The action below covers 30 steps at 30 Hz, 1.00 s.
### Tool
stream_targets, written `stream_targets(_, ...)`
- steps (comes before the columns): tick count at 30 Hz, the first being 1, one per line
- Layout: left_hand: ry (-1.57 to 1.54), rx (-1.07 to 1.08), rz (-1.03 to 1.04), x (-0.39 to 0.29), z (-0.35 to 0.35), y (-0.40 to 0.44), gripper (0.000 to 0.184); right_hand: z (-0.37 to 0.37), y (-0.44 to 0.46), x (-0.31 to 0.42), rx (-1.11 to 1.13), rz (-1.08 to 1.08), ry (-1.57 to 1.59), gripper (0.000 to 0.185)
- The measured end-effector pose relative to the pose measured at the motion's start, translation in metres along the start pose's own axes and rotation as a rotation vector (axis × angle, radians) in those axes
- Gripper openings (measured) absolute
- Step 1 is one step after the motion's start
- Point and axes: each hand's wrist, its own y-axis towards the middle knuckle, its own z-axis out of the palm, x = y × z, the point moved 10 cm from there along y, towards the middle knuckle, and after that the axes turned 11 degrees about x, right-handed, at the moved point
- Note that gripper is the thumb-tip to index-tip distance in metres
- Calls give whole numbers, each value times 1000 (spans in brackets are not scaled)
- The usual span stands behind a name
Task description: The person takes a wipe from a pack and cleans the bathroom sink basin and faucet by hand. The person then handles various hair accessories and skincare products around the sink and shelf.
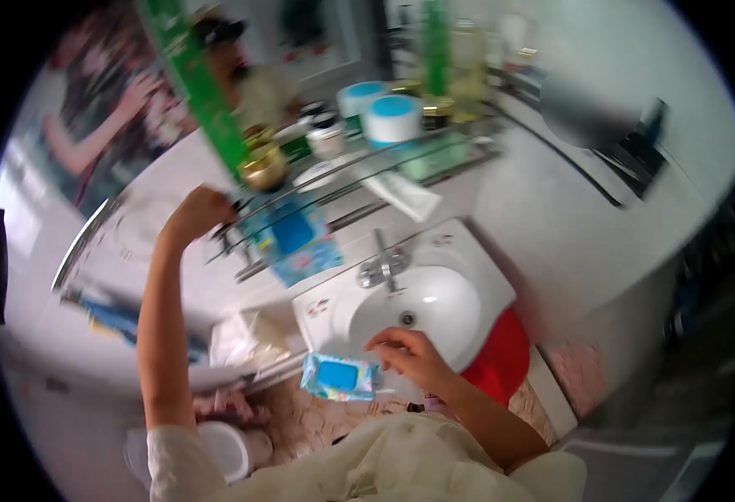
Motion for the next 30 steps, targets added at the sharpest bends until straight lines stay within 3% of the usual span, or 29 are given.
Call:
stream_targets(3,-288,-295,83,-2,-28,-19,18,3,-13,-5,-67,-66,89,16)
stream_targets(5,-241,-647,169,-30,-64,-56,14,3,-27,-6,-104,-117,140,16)
stream_targets(7,-527,-785,347,-52,-69,-89,10,3,-42,-13,-148,-85,151,18)
stream_targets(9,-962,-669,501,-106,-40,-116,7,2,-60,-12,-223,-93,148,19)
stream_targets(11,-1285,-468,453,-153,34,-128,6,7,-78,-9,-246,-156,184,23)
stream_targets(13,-1337,8,601,-222,110,-151,8,9,-103,-4,-327,-212,176,31)
stream_targets(15,-1432,228,500,-260,173,-177,10,21,-134,5,-391,-233,55,40)
stream_targets(17,-1533,298,443,-279,218,-202,8,29,-164,-8,-497,-331,-188,43)
stream_targets(19,-1471,340,448,-297,249,-224,7,37,-193,-35,-544,-231,-152,40)
stream_targets(22,-1516,369,405,-332,279,-260,6,47,-270,-48,-897,-235,-346,26)
stream_targets(30,-1281,969,590,-466,341,-378,11,114,-464,-93,-1416,-186,-456,24)
